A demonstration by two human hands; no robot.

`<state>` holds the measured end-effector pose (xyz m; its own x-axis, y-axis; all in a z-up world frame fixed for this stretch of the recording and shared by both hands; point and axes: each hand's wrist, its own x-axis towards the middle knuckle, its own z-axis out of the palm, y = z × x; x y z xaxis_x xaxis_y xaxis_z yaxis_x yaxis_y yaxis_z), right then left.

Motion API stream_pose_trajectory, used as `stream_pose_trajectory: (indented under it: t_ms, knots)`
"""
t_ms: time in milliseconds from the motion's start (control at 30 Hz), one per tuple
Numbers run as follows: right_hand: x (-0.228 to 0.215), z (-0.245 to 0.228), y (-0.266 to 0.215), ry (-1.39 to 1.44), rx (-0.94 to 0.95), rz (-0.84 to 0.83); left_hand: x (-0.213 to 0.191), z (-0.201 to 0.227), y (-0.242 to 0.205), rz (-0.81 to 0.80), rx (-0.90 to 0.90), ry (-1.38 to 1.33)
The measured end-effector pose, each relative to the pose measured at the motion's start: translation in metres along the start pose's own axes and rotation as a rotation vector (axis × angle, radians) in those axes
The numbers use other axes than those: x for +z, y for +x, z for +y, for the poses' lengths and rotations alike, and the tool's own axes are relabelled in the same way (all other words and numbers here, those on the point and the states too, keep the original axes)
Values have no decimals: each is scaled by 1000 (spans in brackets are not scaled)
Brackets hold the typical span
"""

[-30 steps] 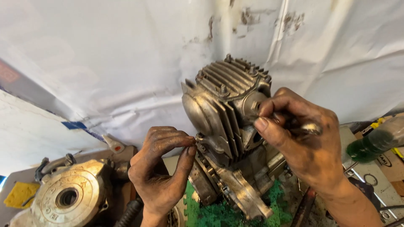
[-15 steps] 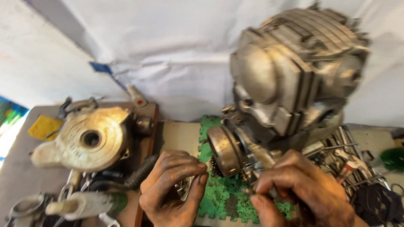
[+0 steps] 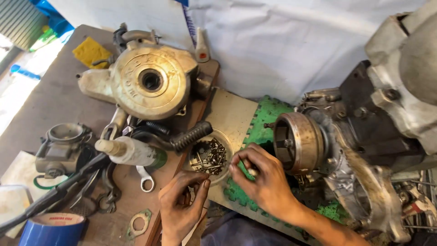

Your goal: The person uses a wrench to loosen and remove bolts from the cylinder head of a motorcycle engine. They place the removed bolts into a small container on the workbench and continue to remove additional fasteners from the engine assembly.

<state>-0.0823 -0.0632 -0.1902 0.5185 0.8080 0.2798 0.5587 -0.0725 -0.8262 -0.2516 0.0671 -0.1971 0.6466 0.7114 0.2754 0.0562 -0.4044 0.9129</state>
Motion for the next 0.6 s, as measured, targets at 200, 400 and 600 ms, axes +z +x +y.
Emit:
stream_pose_trajectory:
  t_ms: [200,400,600]
  knots:
    - [50,82,13,-17,81,-78,7,-16,5,-55,-151,82]
    - [42,82,13,-38,269,-122,16,-12,14,-66,-97,90]
    - [-11,4,12,112,137,23,25,30,30,-83,-106,72]
